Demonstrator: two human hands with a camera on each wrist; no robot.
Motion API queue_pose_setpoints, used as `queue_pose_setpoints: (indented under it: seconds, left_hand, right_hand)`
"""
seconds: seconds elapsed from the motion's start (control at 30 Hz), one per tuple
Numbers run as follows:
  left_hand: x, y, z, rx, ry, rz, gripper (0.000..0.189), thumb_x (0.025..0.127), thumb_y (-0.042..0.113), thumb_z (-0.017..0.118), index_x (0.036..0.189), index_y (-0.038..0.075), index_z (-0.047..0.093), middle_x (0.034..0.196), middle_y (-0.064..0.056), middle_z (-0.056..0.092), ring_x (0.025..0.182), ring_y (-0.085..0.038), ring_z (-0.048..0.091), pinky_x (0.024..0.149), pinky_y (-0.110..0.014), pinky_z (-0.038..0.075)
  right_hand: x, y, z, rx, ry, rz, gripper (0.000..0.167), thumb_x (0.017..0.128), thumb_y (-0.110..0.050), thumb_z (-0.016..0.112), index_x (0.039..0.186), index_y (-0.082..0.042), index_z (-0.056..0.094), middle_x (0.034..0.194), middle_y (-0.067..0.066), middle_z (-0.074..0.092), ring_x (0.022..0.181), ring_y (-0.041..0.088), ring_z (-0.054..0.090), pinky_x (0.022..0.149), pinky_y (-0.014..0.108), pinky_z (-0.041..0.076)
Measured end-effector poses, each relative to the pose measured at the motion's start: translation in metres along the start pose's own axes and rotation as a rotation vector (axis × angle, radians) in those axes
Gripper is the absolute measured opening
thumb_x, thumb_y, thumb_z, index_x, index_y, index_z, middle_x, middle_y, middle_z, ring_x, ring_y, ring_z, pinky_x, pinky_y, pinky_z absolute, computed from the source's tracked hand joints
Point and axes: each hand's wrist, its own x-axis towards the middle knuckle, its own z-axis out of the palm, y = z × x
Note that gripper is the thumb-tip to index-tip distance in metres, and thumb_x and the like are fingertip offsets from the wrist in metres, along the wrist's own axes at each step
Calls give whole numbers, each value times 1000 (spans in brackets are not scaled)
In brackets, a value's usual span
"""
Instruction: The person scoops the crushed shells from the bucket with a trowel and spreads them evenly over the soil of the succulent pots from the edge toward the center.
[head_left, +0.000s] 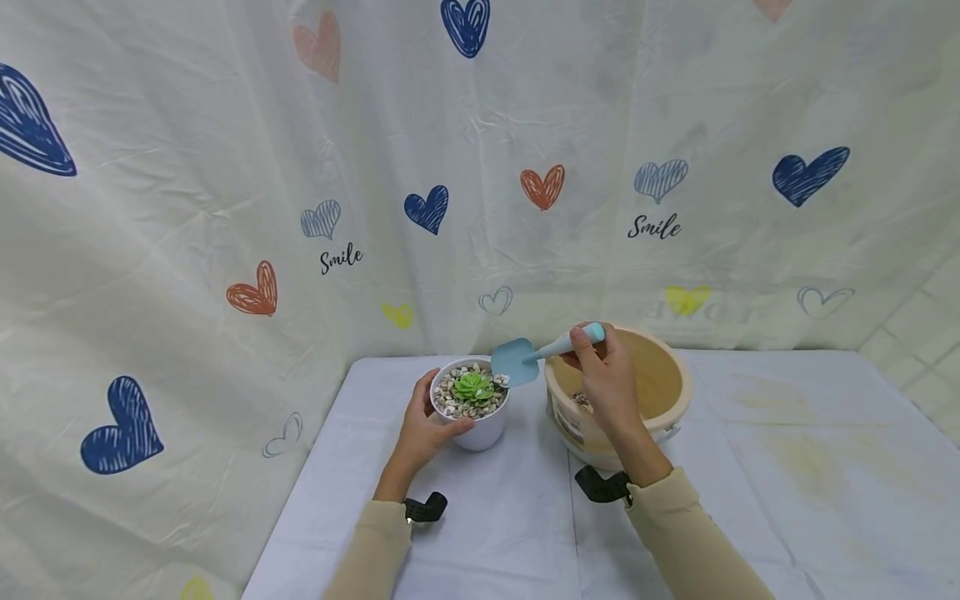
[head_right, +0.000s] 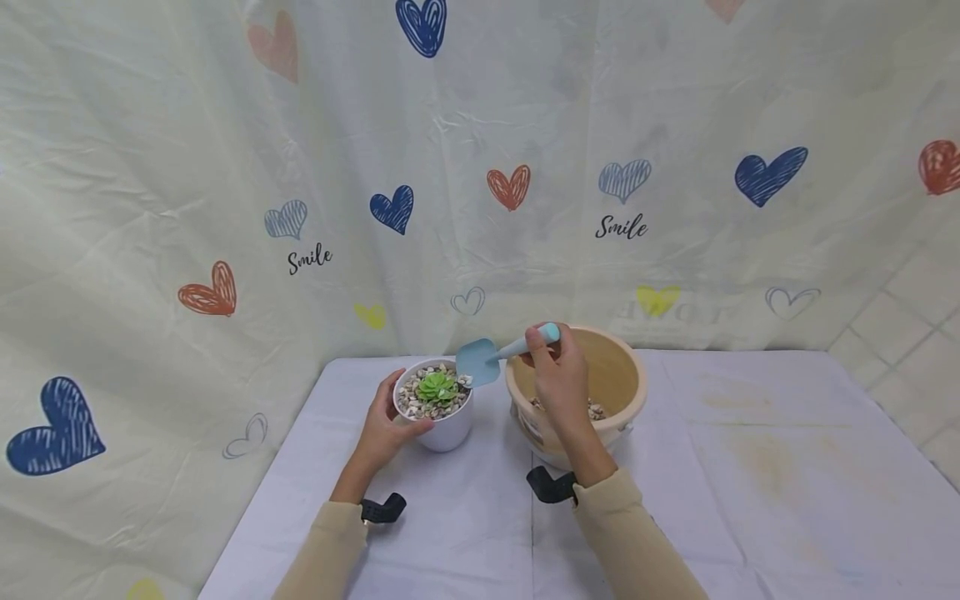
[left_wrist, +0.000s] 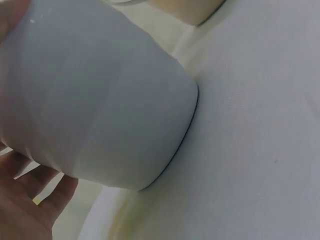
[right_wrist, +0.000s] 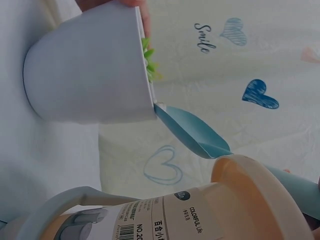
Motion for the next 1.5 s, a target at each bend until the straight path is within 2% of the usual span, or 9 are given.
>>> queue_pose_setpoints:
  seconds: [0.1, 0.33, 0.53, 0.77, 0.87, 1.0, 1.2, 1.33, 1.5]
  left_hand:
    - [0, 0, -4, -24, -38, -15, 106, 72, 21, 94, 158, 21, 32, 156, -3, 47, 138, -29, 49, 115, -53, 38]
    - [1, -2, -11, -86, -134, 13, 102, 76, 20, 91, 159, 23, 32, 158, -2, 42, 147, -25, 41, 121, -54, 31]
    - [1, -3, -12, -132, -178, -10, 105, 78, 23, 90, 162, 23, 26, 161, 2, 38, 151, -23, 35, 124, -51, 26]
    - [0, -4, -11, -147, -183, -22, 101, 82, 25, 86, 162, 28, 24, 165, 1, 32, 153, -26, 32, 124, -51, 27]
    - [-1, -4, -11, -156, -179, -13, 98, 85, 23, 82, 162, 27, 23, 166, 0, 30, 154, -26, 31, 124, -52, 26]
    - [-2, -4, -11, -180, -174, -1, 94, 87, 18, 79, 162, 22, 21, 165, -5, 33, 152, -28, 33, 124, -54, 26]
    - [-1, -4, -11, -203, -181, -9, 93, 87, 18, 77, 160, 26, 20, 160, -8, 41, 149, -31, 37, 124, -56, 24]
    - [0, -4, -11, -194, -178, 0, 89, 88, 20, 75, 160, 31, 23, 165, -4, 33, 152, -29, 33, 124, -57, 23]
    - [1, -5, -11, -171, -163, -4, 84, 90, 20, 70, 159, 37, 26, 168, 0, 23, 150, -29, 33, 120, -51, 33]
  right_hand:
    - [0, 0, 0, -1, -4, -3, 38, 105, -34, 56, 122, 0, 55, 111, 14, 60, 97, 14, 71, 88, 23, 59]
    - [-1, -1, 0, 7, -21, -6, 36, 105, -33, 56, 122, -1, 54, 110, 12, 59, 98, 13, 71, 88, 22, 59]
    - [0, -1, 0, 12, -38, -8, 40, 105, -32, 56, 126, 3, 54, 109, 11, 59, 98, 13, 71, 88, 22, 59]
    - [0, -2, -1, -1, -55, -12, 38, 105, -30, 56, 127, 1, 55, 114, 14, 59, 100, 13, 70, 87, 22, 59]
    - [0, -1, -1, -9, -65, -7, 37, 105, -31, 57, 127, 0, 55, 115, 16, 60, 102, 14, 70, 89, 23, 59]
    - [0, -2, -1, -13, -69, 0, 38, 105, -31, 57, 128, -1, 55, 116, 16, 60, 102, 13, 70, 89, 23, 59]
    - [0, -2, -1, 0, -65, 2, 36, 105, -30, 56, 127, -1, 54, 116, 15, 61, 101, 12, 69, 89, 21, 58]
    - [0, -1, -1, 7, -68, -6, 35, 106, -29, 56, 126, -1, 55, 115, 15, 61, 102, 12, 69, 89, 21, 58]
    - [0, -1, 0, 7, -74, -22, 35, 105, -29, 56, 126, 0, 55, 116, 18, 62, 102, 13, 69, 90, 23, 58]
